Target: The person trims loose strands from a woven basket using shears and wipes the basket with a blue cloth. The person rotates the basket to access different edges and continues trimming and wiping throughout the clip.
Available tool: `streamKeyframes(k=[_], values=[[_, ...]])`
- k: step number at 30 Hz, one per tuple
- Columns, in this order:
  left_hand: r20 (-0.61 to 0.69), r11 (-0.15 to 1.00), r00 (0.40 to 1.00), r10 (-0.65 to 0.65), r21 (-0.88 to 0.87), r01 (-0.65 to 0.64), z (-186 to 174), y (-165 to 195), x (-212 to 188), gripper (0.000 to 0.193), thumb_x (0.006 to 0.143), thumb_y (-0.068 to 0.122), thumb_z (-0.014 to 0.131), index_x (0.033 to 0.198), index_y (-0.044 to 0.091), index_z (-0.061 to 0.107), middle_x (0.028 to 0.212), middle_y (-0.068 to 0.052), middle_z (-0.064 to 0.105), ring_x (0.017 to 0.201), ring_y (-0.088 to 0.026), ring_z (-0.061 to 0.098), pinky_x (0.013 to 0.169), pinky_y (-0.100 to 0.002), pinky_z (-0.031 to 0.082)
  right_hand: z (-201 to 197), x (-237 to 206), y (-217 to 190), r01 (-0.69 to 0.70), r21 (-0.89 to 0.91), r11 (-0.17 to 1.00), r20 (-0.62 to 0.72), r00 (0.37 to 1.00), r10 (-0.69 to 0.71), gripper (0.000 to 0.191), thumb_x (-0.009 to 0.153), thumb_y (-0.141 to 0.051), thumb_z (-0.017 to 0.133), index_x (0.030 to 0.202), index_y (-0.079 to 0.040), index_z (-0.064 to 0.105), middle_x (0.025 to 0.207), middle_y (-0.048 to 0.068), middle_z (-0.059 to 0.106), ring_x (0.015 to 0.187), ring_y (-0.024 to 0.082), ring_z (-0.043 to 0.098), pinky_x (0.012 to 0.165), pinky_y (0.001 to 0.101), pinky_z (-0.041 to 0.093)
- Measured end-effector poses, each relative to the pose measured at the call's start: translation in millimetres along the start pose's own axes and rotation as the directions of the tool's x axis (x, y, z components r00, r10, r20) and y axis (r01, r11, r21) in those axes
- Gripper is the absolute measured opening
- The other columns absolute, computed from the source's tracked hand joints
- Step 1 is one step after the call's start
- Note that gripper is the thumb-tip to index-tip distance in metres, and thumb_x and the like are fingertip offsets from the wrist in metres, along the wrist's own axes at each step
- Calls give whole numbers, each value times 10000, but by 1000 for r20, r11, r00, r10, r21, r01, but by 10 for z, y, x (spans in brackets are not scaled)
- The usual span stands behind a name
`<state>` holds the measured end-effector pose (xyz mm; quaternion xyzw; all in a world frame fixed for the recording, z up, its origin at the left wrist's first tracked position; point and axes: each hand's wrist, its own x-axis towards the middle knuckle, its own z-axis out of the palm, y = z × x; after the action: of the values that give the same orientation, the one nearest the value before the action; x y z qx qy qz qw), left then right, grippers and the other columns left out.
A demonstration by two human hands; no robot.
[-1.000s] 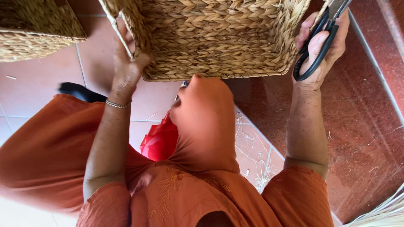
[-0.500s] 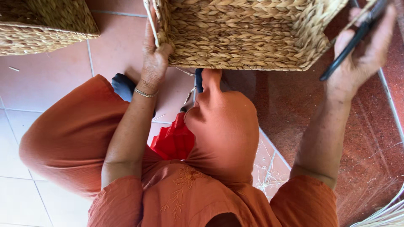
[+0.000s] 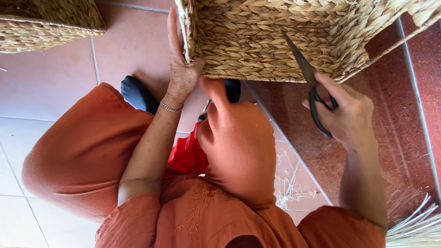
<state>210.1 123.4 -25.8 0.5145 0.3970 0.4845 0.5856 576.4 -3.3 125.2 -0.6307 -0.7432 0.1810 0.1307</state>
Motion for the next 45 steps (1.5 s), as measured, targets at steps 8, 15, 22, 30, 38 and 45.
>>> streamKeyframes(k=[8, 15, 22, 30, 38, 45], values=[[-26, 981, 999, -26, 192, 30, 25, -65, -47, 948, 807, -153, 467, 1686, 84, 206, 1580, -174, 503, 1404, -233, 523, 1249, -362, 455, 162, 739, -117, -23, -151, 988, 194, 980, 53, 420, 912, -200, 846, 1322, -166, 762, 907, 122, 768, 646, 200, 703, 588, 385, 590], [-23, 960, 994, -104, 259, 106, 55, -76, -87, 901, 827, -116, 448, 1669, 61, 180, 1477, -178, 582, 1304, -230, 595, 1134, -335, 526, 193, 796, -105, -96, -147, 984, 220, 967, 128, 419, 943, -222, 851, 1345, -170, 746, 790, 105, 746, 579, 197, 668, 654, 433, 586], [-35, 958, 988, -151, 240, 155, 53, -44, -61, 875, 848, -124, 456, 1665, 53, 198, 1434, -182, 609, 1188, -224, 637, 1044, -334, 570, 405, 833, -180, -71, -270, 960, 181, 976, 123, 521, 880, -186, 849, 1386, -142, 727, 765, 150, 715, 588, 214, 658, 565, 418, 582], [-3, 953, 999, -43, 300, 42, 35, -53, 28, 907, 836, -123, 467, 1672, 64, 170, 1472, -195, 596, 1297, -244, 634, 1129, -354, 562, 324, 719, -149, -150, -69, 986, 174, 972, 160, 431, 933, -177, 794, 1355, -115, 730, 896, 168, 741, 640, 209, 705, 579, 401, 604], [-41, 960, 993, -111, 252, 117, 51, 4, 37, 898, 811, -116, 447, 1662, 42, 207, 1441, -159, 603, 1094, -179, 587, 969, -285, 547, 340, 749, -214, -161, -9, 987, 119, 980, 161, 389, 956, -198, 836, 1313, -81, 738, 819, 159, 757, 659, 247, 732, 643, 422, 600], [-27, 967, 996, -87, 238, 91, 34, -18, 69, 881, 834, -128, 443, 1660, 40, 187, 1315, -121, 591, 980, -132, 525, 835, -265, 530, 246, 606, -159, -72, 52, 996, 12, 997, 72, 409, 968, -234, 856, 1319, -61, 735, 1110, 168, 772, 833, 246, 763, 744, 392, 624]])
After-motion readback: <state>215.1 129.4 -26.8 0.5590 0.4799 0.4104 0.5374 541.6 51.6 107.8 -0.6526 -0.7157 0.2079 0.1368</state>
